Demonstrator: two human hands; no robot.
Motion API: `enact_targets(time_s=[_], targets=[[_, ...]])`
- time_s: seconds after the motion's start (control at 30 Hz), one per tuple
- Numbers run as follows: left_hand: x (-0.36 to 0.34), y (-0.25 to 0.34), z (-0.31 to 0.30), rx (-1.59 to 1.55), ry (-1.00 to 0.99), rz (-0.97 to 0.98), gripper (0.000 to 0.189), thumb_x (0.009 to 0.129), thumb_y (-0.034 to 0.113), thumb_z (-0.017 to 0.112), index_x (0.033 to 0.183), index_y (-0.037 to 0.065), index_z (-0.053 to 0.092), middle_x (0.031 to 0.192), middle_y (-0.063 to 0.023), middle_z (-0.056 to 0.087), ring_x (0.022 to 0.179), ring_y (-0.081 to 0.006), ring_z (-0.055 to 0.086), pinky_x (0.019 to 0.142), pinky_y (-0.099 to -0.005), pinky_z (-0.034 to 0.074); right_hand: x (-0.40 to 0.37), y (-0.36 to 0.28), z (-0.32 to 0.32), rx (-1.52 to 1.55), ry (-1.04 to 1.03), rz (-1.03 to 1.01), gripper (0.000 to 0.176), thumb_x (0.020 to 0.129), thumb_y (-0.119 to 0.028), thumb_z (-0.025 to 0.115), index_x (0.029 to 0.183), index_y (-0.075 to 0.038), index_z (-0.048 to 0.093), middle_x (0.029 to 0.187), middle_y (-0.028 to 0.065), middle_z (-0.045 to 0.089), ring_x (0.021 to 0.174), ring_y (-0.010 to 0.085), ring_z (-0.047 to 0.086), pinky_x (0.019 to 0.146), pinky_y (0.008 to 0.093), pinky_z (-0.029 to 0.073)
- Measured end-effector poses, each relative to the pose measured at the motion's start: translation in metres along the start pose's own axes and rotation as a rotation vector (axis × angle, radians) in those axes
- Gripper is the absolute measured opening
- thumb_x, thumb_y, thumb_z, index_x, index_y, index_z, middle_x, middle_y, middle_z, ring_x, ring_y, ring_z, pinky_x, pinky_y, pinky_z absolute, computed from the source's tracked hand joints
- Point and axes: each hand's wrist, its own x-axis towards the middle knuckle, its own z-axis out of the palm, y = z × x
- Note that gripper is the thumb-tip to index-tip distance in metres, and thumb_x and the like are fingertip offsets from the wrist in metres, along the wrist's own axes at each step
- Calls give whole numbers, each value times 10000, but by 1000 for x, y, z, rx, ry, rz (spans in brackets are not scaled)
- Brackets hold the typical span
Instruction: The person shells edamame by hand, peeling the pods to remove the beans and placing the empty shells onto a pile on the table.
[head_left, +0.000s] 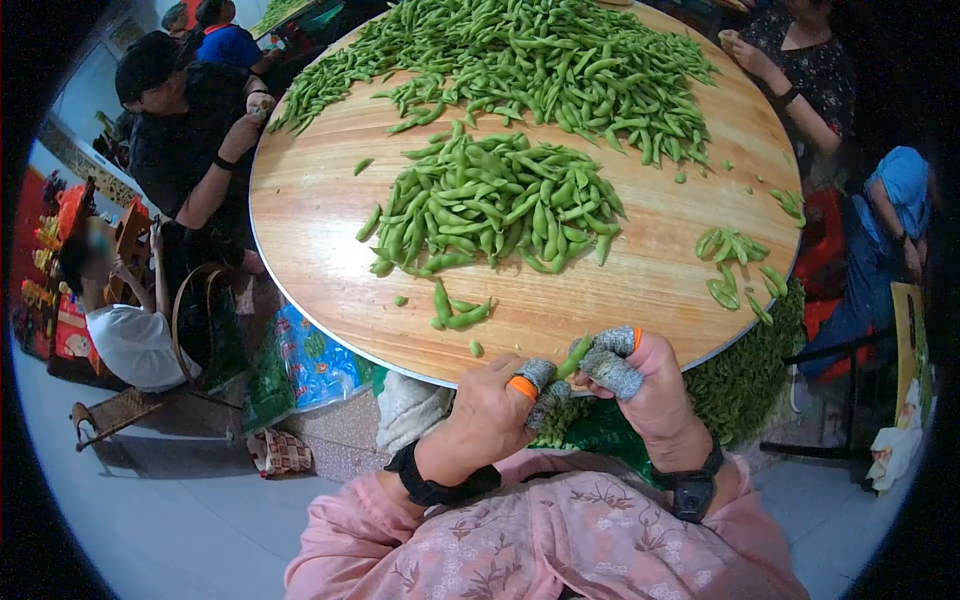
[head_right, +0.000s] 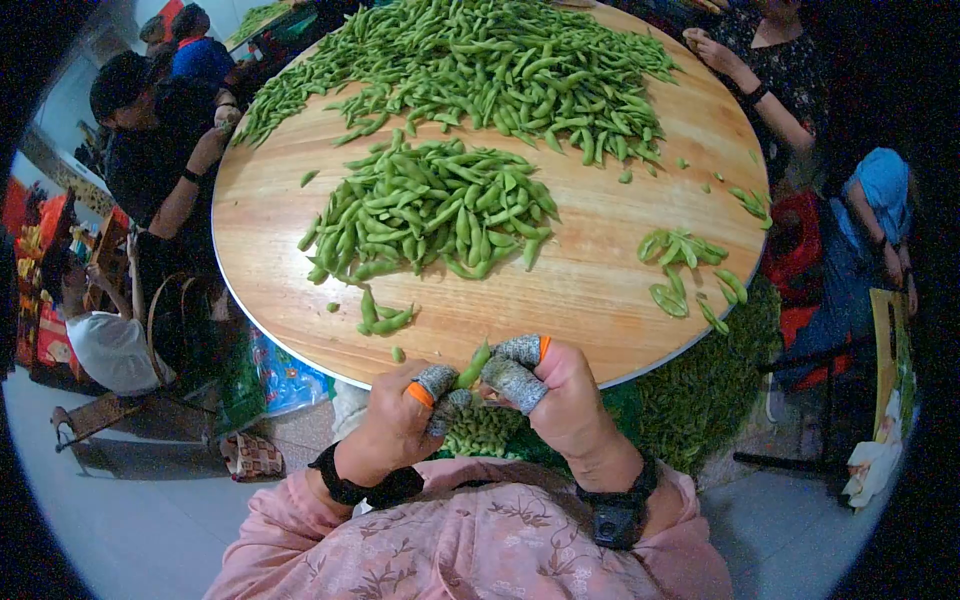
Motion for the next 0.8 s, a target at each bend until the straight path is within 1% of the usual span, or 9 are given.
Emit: enact_targets(time_s=[0.1,0.17,0.27,0.33,0.37,0.43,0.57,0.63,0.8], targets=[[2,3,2,10,24,-19,300,549,-7,602,834,16,514,668,-128,511,595,-306,521,499,-357,418,2,1,1,-51,13,-57,77,796,-63,518,828,-6,559,749,18,580,665,77,541,613,206,448],[3,6,3,62,40,-34,287,561,-10,598,834,18,515,660,-125,507,591,-305,519,498,-353,417,0,-3,3,6,49,9,75,792,-50,519,832,2,557,746,16,576,669,74,538,624,212,451],[5,6,1,55,26,-37,218,622,-8,569,833,9,516,637,-134,511,572,-308,518,496,-336,410,1,-6,6,-7,40,-7,79,789,-70,532,827,-8,563,733,5,574,644,59,523,595,193,429],[4,6,-1,-239,-61,-228,152,683,-1,523,834,-3,513,618,-154,513,556,-321,517,490,-326,400,1,-4,2,1,7,-7,85,787,-83,540,827,-14,568,727,-2,572,633,52,513,576,182,413],[5,6,-1,-239,-61,-228,152,683,-1,523,834,-3,513,618,-154,513,556,-321,517,490,-326,400,1,-2,0,11,-26,-5,91,784,-97,548,828,-20,572,721,-9,571,621,45,504,557,172,396],[5,8,-1,-280,-96,-267,202,651,40,531,852,42,525,652,-177,518,614,-357,520,523,-389,403,0,-2,2,17,-8,5,95,781,-107,553,827,-26,575,717,-15,570,615,40,497,543,165,382],[6,11,-2,-273,-79,-257,184,652,44,536,835,35,522,643,-176,515,608,-356,519,516,-393,402,0,-4,2,17,-6,22,93,785,-100,546,824,-20,573,720,-12,571,623,44,502,555,173,394],[7,12,-3,-251,-83,-238,121,709,-4,485,825,-4,520,594,-157,497,528,-310,498,496,-314,399,0,-5,4,4,8,22,86,787,-85,538,822,-13,569,725,-6,572,633,49,506,573,182,406],[3,7,1,-418,-99,-249,80,741,24,485,810,-3,514,606,-126,501,532,-256,506,496,-292,395,0,3,2,-63,20,9,77,792,-40,512,831,8,558,752,13,575,672,64,519,620,205,434]])
